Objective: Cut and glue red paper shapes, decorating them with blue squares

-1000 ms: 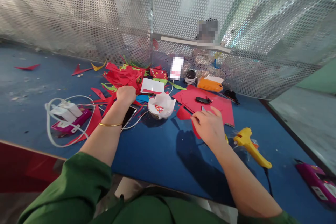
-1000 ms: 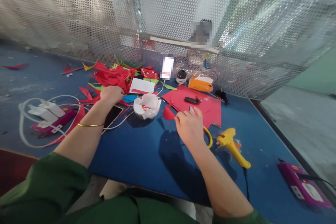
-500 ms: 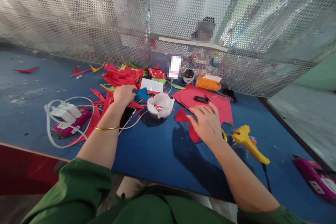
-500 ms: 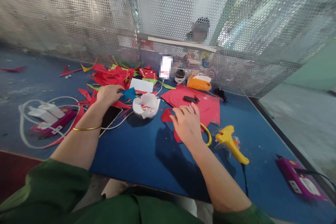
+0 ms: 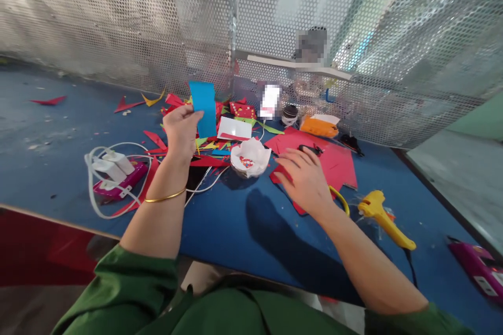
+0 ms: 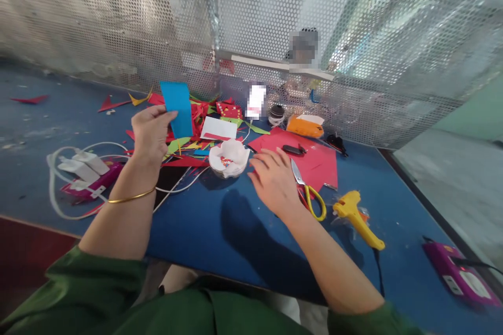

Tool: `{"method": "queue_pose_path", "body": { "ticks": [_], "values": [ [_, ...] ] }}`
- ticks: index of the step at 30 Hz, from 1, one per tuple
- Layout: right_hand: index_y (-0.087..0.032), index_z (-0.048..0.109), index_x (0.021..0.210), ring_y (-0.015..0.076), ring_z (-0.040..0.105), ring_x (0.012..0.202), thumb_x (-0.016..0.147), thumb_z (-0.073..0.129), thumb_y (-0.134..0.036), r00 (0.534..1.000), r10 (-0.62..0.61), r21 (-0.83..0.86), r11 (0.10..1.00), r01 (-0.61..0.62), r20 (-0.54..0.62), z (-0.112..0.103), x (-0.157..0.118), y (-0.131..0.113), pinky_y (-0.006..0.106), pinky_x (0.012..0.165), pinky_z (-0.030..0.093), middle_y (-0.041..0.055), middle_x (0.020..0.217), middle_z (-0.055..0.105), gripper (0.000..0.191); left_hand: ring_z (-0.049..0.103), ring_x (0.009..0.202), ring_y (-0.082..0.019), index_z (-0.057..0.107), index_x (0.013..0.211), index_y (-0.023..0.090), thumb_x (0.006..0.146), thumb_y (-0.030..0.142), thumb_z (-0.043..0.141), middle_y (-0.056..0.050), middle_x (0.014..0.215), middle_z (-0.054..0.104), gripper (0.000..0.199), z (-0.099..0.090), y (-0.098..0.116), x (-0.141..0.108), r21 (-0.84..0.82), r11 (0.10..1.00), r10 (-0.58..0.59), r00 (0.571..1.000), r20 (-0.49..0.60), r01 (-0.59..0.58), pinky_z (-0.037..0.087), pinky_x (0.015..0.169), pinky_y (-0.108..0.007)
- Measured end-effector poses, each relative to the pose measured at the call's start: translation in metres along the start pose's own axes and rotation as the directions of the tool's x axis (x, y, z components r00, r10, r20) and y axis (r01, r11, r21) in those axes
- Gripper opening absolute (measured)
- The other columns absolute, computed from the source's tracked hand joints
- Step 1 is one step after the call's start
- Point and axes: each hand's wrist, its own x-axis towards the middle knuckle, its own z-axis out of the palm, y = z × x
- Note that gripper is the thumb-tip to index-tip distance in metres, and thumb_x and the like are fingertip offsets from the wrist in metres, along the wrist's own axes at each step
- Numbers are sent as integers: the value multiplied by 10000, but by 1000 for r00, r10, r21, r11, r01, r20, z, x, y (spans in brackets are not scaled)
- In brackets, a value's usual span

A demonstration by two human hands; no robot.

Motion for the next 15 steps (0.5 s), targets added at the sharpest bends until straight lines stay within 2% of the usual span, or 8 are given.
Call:
{"method": "queue_pose_path", "body": {
  "ticks": [2,4,6,7,9,11,13,15],
  "values": [
    [-170,679,1091,281,621,1120,927,582,-278,998,60,16,998,-60,-20,-6,-12,11,489,1075,362,97,1104,728,219,651,665,-154,706,975,177,775,263,609,-31,830,727,238,0,3,-5,-23,999,23,1000,7,-23,559,630,-291],
    [-172,684,1074,278,644,1065,937,561,-302,993,111,31,993,-110,-28,-8,-25,20,481,1035,400,104,1081,735,225,680,740,-183,713,1001,184,776,260,624,-44,884,745,254,-2,2,-6,27,999,41,998,55,-43,569,692,-320],
    [-180,687,1065,273,653,1040,945,538,-327,989,150,36,988,-149,-16,-8,-35,27,481,1017,416,107,1076,738,241,691,889,-228,725,1025,205,747,216,651,-44,940,755,287,-3,-3,-3,209,973,78,992,102,-98,550,801,-352],
    [-186,689,1060,271,654,1037,948,526,-339,987,162,34,986,-162,-7,-6,-40,28,484,1017,416,106,1072,739,250,678,971,-256,724,1064,211,743,198,655,-52,980,756,328,-4,-6,-1,352,927,90,987,130,-131,529,853,-371],
    [-192,692,1047,268,657,1034,953,506,-355,985,174,27,984,-175,7,-1,-48,30,491,1019,411,102,1055,744,265,653,1063,-286,671,1206,235,806,220,589,-68,1072,744,409,-5,-12,2,755,613,81,969,233,-233,503,890,-394],
    [-191,694,1041,261,657,1032,951,502,-364,984,178,19,984,-178,15,2,-54,31,482,1019,411,95,1041,747,273,608,1150,-316,634,1273,217,845,226,533,-112,1190,702,440,-5,-18,3,853,425,67,950,304,-303,471,933,-418],
    [-186,693,1042,249,653,1043,948,508,-365,982,188,3,982,-189,25,3,-59,31,463,1033,401,88,1042,747,274,579,1196,-308,684,1207,237,857,241,506,-99,1250,678,392,-1,-23,-1,835,378,47,909,415,-401,455,953,-391],
    [-186,693,1042,237,650,1050,937,530,-356,976,215,-26,976,-214,37,0,-64,32,438,1049,388,77,1052,746,258,611,1151,-270,751,1068,292,828,257,537,-39,1188,716,324,3,-27,-7,784,337,-24,828,561,-521,473,909,-327]
  ]
}}
